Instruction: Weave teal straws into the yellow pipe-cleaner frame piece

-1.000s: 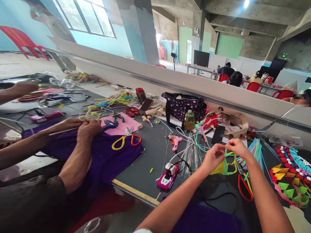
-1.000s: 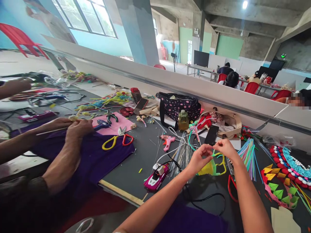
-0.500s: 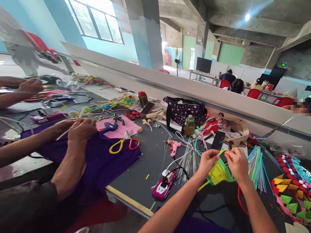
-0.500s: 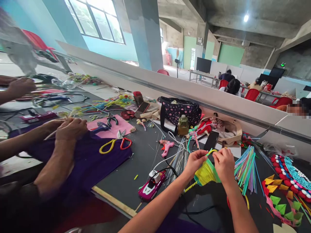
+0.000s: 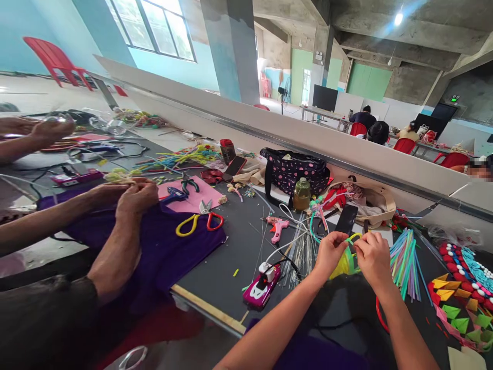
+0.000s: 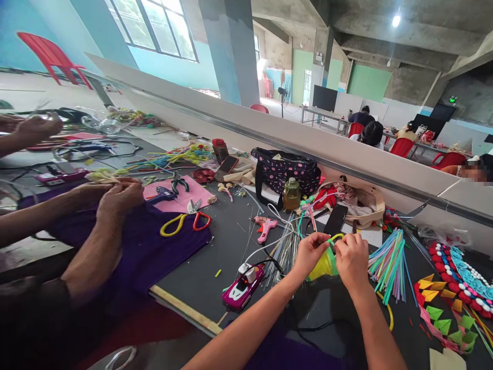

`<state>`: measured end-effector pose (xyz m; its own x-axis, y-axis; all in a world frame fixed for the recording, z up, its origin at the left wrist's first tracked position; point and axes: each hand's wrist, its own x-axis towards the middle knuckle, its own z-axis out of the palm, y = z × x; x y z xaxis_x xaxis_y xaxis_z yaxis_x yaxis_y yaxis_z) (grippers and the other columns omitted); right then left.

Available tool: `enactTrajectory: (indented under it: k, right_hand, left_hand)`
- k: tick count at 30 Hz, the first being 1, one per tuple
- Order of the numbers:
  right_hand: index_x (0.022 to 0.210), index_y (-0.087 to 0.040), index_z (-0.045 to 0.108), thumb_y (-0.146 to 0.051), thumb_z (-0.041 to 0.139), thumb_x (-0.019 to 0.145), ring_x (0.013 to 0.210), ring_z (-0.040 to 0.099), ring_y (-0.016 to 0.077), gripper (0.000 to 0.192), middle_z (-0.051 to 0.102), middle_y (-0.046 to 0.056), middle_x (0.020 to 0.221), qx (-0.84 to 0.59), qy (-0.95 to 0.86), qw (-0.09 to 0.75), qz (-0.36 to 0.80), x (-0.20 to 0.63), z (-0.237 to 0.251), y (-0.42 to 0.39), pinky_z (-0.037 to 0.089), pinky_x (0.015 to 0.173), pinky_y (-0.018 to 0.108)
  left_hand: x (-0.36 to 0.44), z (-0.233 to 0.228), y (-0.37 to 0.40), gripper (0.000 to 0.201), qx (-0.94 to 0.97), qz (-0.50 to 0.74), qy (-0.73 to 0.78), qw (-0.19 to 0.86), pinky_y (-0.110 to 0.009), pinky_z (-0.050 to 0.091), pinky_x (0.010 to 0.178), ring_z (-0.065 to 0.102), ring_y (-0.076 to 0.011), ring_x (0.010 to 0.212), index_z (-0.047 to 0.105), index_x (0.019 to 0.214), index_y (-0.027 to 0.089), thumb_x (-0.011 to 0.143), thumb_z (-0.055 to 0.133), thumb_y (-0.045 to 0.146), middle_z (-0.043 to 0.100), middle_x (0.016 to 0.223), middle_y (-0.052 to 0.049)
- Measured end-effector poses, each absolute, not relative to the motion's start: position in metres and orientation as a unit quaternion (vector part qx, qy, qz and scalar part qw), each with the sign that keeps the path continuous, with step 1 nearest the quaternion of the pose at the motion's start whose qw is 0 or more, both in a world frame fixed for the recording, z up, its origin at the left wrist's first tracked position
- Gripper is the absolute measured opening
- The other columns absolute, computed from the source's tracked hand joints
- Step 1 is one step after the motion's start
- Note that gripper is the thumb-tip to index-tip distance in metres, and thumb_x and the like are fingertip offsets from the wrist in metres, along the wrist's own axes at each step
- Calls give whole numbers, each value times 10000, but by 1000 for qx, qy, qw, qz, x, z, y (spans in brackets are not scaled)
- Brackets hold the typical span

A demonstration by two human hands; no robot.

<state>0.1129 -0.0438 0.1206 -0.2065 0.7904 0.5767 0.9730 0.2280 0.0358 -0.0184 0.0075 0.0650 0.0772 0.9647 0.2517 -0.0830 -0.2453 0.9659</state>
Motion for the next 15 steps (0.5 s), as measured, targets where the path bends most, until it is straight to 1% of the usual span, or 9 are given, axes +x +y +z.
enactTrajectory:
  k: [4,6,10,12,15]
  right_hand:
    - [732,-230,637,-168,542,853,850,449,236,166,579,70,800,-551,-781,182,-229,106,129,-48,291,708,375]
    - [741,-223,643,-136,526,845,864,453,237,179,588,70,806,-538,-795,167,-223,107,135,-48,294,721,382]
    - [720,-222,651,-149,560,833,884,466,227,162,608,52,808,-535,-810,160,-179,122,144,-37,300,732,368]
    - [719,-233,665,-185,590,826,873,478,212,139,616,41,808,-539,-814,177,-121,134,145,-28,313,730,347]
    - [700,-242,682,-202,598,809,825,497,193,144,626,24,779,-536,-821,196,3,149,141,-14,349,713,313]
  left_hand:
    - [-20,68,0,185,656,536,406,342,-267,453,710,597,-159,781,684,848,187,745,564,92,652,817,-30]
    - [-21,71,-3,217,697,513,395,308,-261,442,724,592,-156,792,687,842,191,750,537,64,639,815,-31]
    - [-25,76,-5,206,738,465,370,320,-240,420,653,574,-141,707,692,816,188,742,545,65,631,786,-27]
    - [-26,79,-5,185,743,452,353,344,-235,409,628,568,-138,686,688,820,179,731,564,73,641,781,-24]
    - [-29,80,-6,205,740,447,319,388,-232,410,630,579,-141,703,681,870,171,719,579,78,665,790,-20]
